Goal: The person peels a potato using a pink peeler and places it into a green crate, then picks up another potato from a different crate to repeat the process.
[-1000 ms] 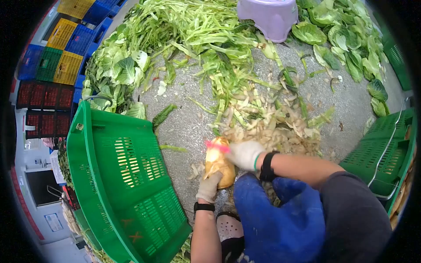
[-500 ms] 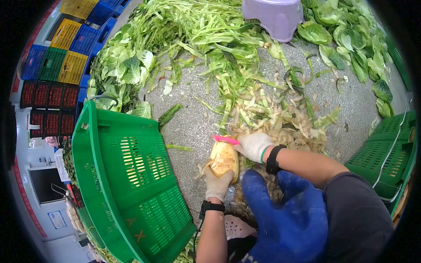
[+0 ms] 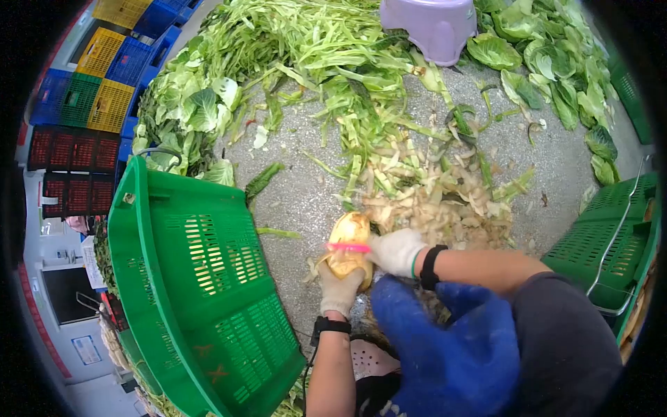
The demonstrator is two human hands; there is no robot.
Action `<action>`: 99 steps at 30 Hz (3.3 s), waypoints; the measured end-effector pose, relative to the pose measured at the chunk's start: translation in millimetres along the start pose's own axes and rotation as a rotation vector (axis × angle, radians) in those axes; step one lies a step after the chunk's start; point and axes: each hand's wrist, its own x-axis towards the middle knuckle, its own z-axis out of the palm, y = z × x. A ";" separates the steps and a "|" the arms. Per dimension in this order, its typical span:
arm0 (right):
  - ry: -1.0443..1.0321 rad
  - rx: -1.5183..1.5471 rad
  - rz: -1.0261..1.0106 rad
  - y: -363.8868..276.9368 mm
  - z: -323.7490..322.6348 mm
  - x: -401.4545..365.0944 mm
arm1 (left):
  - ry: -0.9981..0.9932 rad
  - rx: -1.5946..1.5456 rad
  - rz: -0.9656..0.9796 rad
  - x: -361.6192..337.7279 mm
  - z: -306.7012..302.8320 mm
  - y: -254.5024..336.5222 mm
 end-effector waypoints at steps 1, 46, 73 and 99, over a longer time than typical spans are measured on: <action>0.068 -0.028 0.062 14.4 14.5 12.0 | -0.015 -0.019 -0.020 -0.9 -2.2 2.4; -0.024 0.534 0.310 57.7 17.4 19.8 | 0.143 0.447 0.046 -7.4 8.4 19.6; 0.122 0.157 0.153 23.1 -3.0 12.1 | -0.121 -0.185 -0.075 3.0 -8.7 11.4; 0.141 0.279 0.233 38.2 -12.2 14.2 | -0.224 0.335 0.063 11.3 -28.1 54.5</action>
